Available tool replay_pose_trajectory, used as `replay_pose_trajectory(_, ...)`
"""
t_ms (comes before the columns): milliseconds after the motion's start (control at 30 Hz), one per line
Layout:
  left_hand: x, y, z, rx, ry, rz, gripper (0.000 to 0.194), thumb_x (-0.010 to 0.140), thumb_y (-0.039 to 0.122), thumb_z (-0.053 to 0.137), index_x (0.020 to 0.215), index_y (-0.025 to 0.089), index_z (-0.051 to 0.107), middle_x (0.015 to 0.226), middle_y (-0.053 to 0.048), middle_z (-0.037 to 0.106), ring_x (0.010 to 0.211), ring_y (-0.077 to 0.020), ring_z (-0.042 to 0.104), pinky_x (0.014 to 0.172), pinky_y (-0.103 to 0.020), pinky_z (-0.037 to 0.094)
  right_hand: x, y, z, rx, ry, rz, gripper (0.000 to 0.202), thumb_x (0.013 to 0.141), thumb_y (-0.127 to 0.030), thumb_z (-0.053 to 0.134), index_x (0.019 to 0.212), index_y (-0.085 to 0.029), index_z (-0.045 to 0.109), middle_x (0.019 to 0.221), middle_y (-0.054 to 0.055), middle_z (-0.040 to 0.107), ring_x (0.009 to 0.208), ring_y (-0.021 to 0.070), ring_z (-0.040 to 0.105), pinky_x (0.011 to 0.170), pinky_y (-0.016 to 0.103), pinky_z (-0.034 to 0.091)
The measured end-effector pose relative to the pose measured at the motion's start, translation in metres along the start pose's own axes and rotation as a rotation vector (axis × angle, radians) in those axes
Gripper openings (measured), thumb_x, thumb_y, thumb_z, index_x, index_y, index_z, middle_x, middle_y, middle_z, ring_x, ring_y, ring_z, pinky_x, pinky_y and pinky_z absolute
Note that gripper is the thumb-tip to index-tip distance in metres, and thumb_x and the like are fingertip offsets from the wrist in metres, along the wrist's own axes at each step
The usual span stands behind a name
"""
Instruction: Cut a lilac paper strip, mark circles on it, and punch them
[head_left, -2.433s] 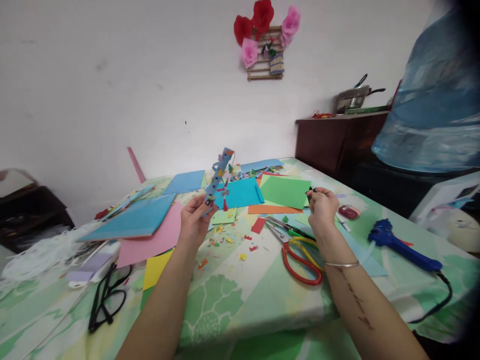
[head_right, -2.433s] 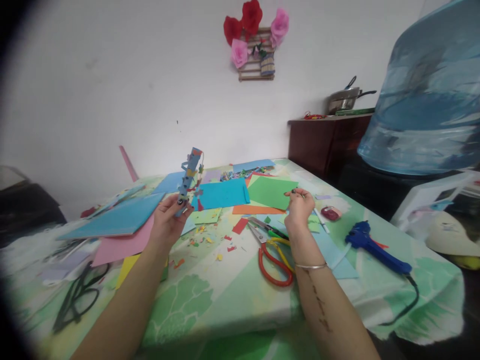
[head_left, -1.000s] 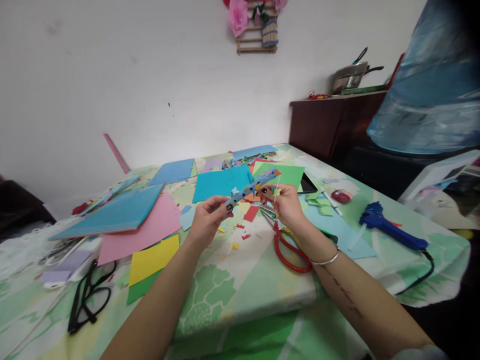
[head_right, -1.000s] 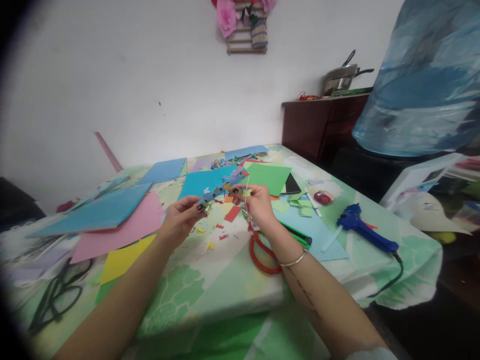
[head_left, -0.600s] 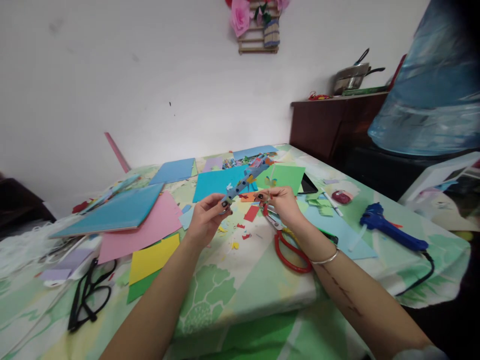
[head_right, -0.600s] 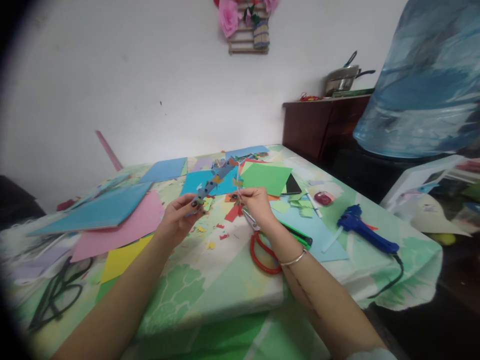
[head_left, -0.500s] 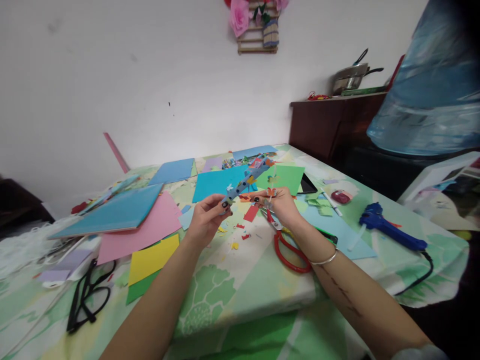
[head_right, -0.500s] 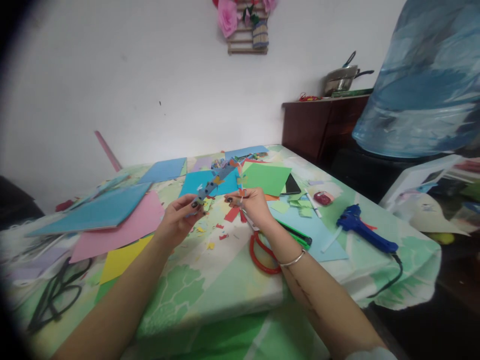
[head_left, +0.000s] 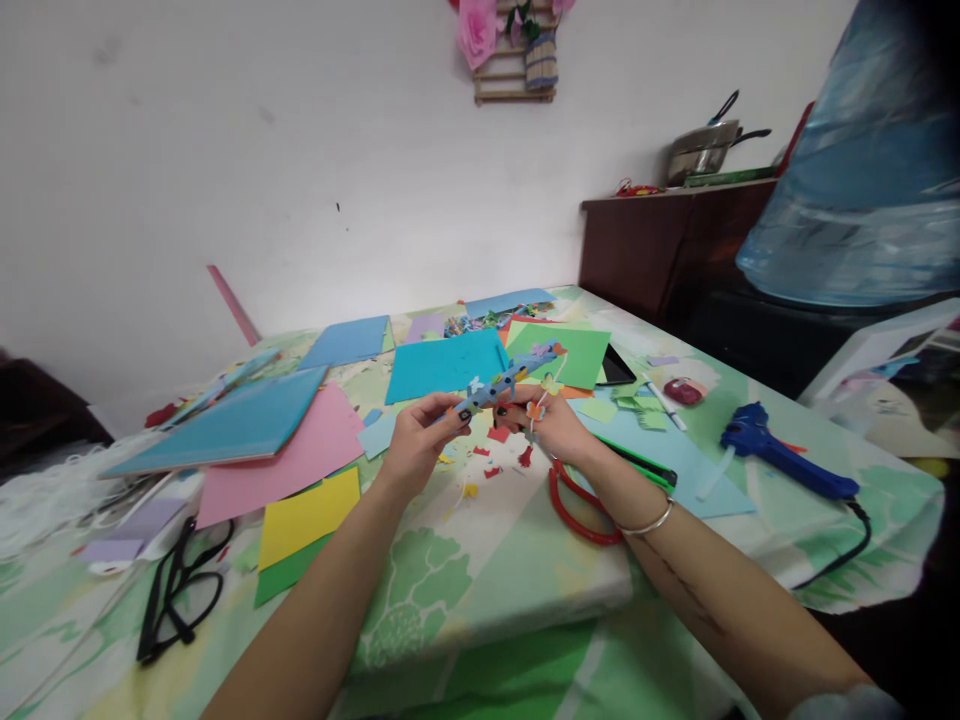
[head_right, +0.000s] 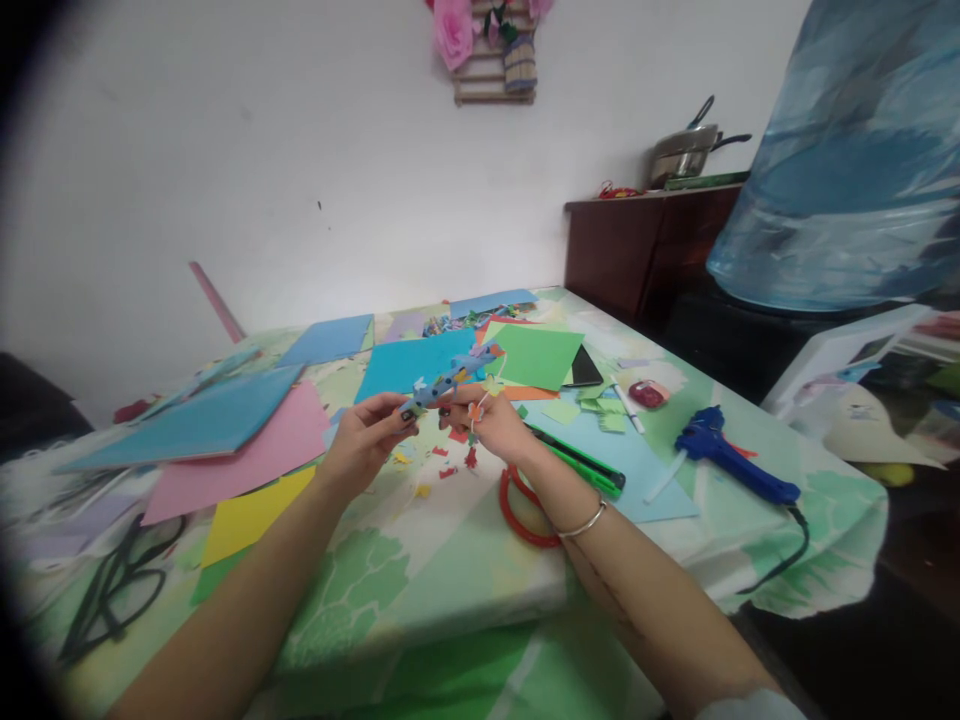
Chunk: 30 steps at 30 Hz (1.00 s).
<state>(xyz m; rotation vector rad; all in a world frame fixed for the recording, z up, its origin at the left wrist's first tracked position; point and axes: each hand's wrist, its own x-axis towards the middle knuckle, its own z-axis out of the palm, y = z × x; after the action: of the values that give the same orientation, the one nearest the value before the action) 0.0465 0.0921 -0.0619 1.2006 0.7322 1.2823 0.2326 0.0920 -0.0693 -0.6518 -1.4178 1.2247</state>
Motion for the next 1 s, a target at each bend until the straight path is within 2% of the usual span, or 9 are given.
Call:
replay_pose_trajectory(167, 0.001, 0.002, -0.002, -0.052, 0.006, 0.0, 0.029, 0.054, 0.027, 0.084, 0.076, 0.016, 0.07, 0.068, -0.001, 0.065, 0.061, -0.0106, 0.059, 0.063, -0.025, 0.051, 0.004, 0.0, -0.005, 0.046, 0.093, -0.001, 0.016, 0.069, -0.031, 0.069, 0.064, -0.016, 0.068, 0.055, -0.001, 0.055, 0.05, 0.0073, 0.04, 0.047, 0.02, 0.031)
replay_pose_trajectory(300, 0.0, 0.005, -0.003, -0.108, 0.016, 0.016, 0.029, 0.054, 0.026, 0.084, 0.077, 0.016, 0.069, 0.068, 0.001, 0.063, 0.061, -0.0097, 0.058, 0.064, -0.025, 0.052, 0.007, -0.001, -0.011, 0.136, 0.182, 0.013, 0.014, 0.065, -0.023, 0.068, 0.055, -0.015, 0.061, 0.054, -0.003, 0.05, 0.046, 0.0053, 0.034, 0.043, 0.02, 0.025)
replay_pose_trajectory(433, -0.001, 0.008, -0.003, -0.15, 0.016, 0.024, 0.027, 0.056, 0.024, 0.083, 0.077, 0.016, 0.069, 0.068, 0.001, 0.062, 0.061, -0.009, 0.057, 0.064, -0.024, 0.052, 0.011, -0.002, -0.022, 0.268, 0.251, 0.012, 0.01, 0.059, -0.011, 0.065, 0.055, -0.016, 0.057, 0.057, -0.003, 0.051, 0.048, 0.0055, 0.039, 0.044, 0.019, 0.03)
replay_pose_trajectory(667, 0.003, 0.009, -0.009, -0.224, 0.058, 0.035, 0.028, 0.054, 0.023, 0.083, 0.078, 0.017, 0.069, 0.066, 0.002, 0.063, 0.062, -0.0098, 0.059, 0.066, -0.025, 0.051, 0.015, -0.007, -0.056, 0.561, 0.397, -0.107, 0.014, 0.069, -0.007, 0.065, 0.069, -0.019, 0.057, 0.057, -0.007, 0.049, 0.043, 0.0029, 0.038, 0.045, 0.015, 0.037)
replay_pose_trajectory(767, 0.005, 0.008, -0.013, -0.246, 0.081, 0.035, 0.028, 0.054, 0.023, 0.083, 0.078, 0.018, 0.069, 0.066, 0.002, 0.063, 0.063, -0.0092, 0.058, 0.067, -0.025, 0.051, 0.015, -0.013, -0.069, 0.672, 0.471, -0.193, 0.016, 0.078, -0.009, 0.061, 0.07, -0.022, 0.055, 0.062, -0.007, 0.056, 0.056, 0.0035, 0.054, 0.06, 0.014, 0.047)
replay_pose_trajectory(833, 0.006, 0.007, -0.015, -0.25, 0.095, 0.026, 0.028, 0.054, 0.022, 0.083, 0.078, 0.017, 0.069, 0.066, 0.001, 0.063, 0.062, -0.0093, 0.058, 0.067, -0.025, 0.052, 0.014, -0.018, -0.078, 0.724, 0.497, -0.239, 0.017, 0.084, -0.013, 0.056, 0.069, -0.023, 0.054, 0.078, -0.005, 0.065, 0.078, 0.0056, 0.062, 0.074, 0.019, 0.051)
replay_pose_trajectory(900, 0.008, 0.007, -0.016, -0.255, 0.11, 0.018, 0.029, 0.052, 0.021, 0.083, 0.077, 0.017, 0.069, 0.067, 0.001, 0.064, 0.062, -0.0095, 0.058, 0.066, -0.025, 0.052, 0.011, -0.024, -0.085, 0.732, 0.493, -0.298, 0.021, 0.087, -0.016, 0.052, 0.068, -0.023, 0.054, 0.093, -0.004, 0.067, 0.089, 0.0078, 0.063, 0.079, 0.023, 0.052)
replay_pose_trajectory(933, 0.009, 0.007, -0.016, -0.258, 0.119, 0.017, 0.029, 0.052, 0.021, 0.084, 0.076, 0.017, 0.069, 0.067, 0.001, 0.064, 0.062, -0.0095, 0.058, 0.066, -0.025, 0.052, 0.008, -0.027, -0.089, 0.716, 0.484, -0.324, 0.022, 0.088, -0.016, 0.05, 0.068, -0.023, 0.054, 0.094, -0.004, 0.068, 0.086, 0.0076, 0.064, 0.076, 0.023, 0.053)
replay_pose_trajectory(1000, 0.01, 0.008, -0.018, -0.264, 0.133, 0.018, 0.029, 0.05, 0.021, 0.084, 0.075, 0.016, 0.069, 0.067, 0.001, 0.063, 0.062, -0.009, 0.057, 0.066, -0.025, 0.051, 0.003, -0.033, -0.096, 0.657, 0.463, -0.354, 0.022, 0.087, -0.014, 0.05, 0.069, -0.023, 0.056, 0.082, -0.005, 0.067, 0.06, 0.0044, 0.06, 0.058, 0.016, 0.052)
